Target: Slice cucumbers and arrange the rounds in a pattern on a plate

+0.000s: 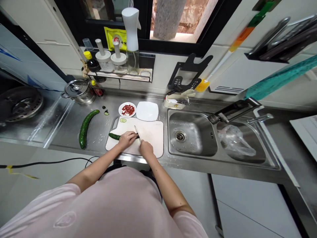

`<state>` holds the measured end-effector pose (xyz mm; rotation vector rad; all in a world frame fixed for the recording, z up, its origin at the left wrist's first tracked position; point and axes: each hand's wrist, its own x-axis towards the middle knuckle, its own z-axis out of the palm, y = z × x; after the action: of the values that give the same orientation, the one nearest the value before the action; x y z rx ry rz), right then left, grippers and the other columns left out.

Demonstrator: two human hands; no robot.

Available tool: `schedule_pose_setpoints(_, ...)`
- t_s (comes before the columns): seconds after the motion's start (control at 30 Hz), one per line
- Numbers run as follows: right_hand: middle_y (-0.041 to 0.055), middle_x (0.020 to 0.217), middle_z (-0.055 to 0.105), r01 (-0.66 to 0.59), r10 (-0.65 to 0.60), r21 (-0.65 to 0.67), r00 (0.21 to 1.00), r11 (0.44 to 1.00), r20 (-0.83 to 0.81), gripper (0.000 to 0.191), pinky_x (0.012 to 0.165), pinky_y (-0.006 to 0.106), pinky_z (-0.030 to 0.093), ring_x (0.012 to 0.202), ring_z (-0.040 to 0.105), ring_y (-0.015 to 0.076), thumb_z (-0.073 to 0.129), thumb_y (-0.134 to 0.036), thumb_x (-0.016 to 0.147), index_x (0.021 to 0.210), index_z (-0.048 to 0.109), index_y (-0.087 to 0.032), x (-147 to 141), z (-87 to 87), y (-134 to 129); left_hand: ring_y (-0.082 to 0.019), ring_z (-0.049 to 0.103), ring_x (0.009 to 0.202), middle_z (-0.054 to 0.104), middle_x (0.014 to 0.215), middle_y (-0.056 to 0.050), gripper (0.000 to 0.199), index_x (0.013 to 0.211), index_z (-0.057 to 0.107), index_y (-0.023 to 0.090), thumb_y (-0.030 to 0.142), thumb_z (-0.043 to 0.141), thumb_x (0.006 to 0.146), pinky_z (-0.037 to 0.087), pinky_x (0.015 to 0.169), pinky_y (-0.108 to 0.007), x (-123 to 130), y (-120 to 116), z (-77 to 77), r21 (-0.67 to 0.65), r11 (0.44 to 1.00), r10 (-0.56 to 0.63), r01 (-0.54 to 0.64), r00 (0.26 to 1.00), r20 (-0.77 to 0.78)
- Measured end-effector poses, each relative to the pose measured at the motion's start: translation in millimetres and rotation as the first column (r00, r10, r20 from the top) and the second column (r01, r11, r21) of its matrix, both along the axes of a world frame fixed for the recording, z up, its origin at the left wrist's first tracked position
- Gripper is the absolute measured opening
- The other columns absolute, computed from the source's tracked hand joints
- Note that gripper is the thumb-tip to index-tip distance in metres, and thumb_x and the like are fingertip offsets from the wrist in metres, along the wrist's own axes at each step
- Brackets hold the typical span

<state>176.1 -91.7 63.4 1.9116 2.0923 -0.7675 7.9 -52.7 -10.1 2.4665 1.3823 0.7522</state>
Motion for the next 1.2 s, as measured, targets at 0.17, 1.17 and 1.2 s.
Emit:
schedule_pose_setpoints(0.17,0.0138,0.100,0.066,0.024,-0.024,0.000,1.000,1.000,-0.009,0.028,0.077,0.029,0.042,0.096,0.063,0.0220,0.035,-0.017,0.093,0.113,0.053,-0.014,-7,-3.8,10,-0.015,0.058,0.090,0.065,0.097,-0.005,0.026,0.101,0.068,0.026,0.033,0.045,0.092,0.049,0.078,-0.028,0,0,0.4,0.007,1.000,-0.004,0.003,1.000,0.004)
schedule_pose_setpoints(1.17,0.0143,0.097,0.066,0.025,-0.025,-0.005,0.999,1.000,0.026,0.025,0.073,0.029,0.043,0.093,0.064,0.0231,0.036,-0.016,0.091,0.107,0.054,-0.014,-4,-10.8,-2,-0.014,0.057,0.091,0.065,0.098,-0.003,0.024,0.101,0.068,0.026,0.033,0.047,0.092,0.047,0.080,-0.027,0,1,-1.7,-0.032,0.999,0.004,-0.004,1.000,0.018)
schedule_pose_setpoints(1.2,0.0147,0.098,0.066,0.029,-0.029,-0.008,0.999,1.000,0.025,0.025,0.074,0.029,0.043,0.093,0.064,0.0228,0.035,-0.016,0.091,0.108,0.054,-0.014,-6,-11.6,0,-0.014,0.057,0.091,0.065,0.098,-0.004,0.024,0.101,0.068,0.026,0.033,0.046,0.092,0.047,0.080,-0.027,0,1,-2.0,-0.030,1.000,0.004,-0.004,1.000,0.017)
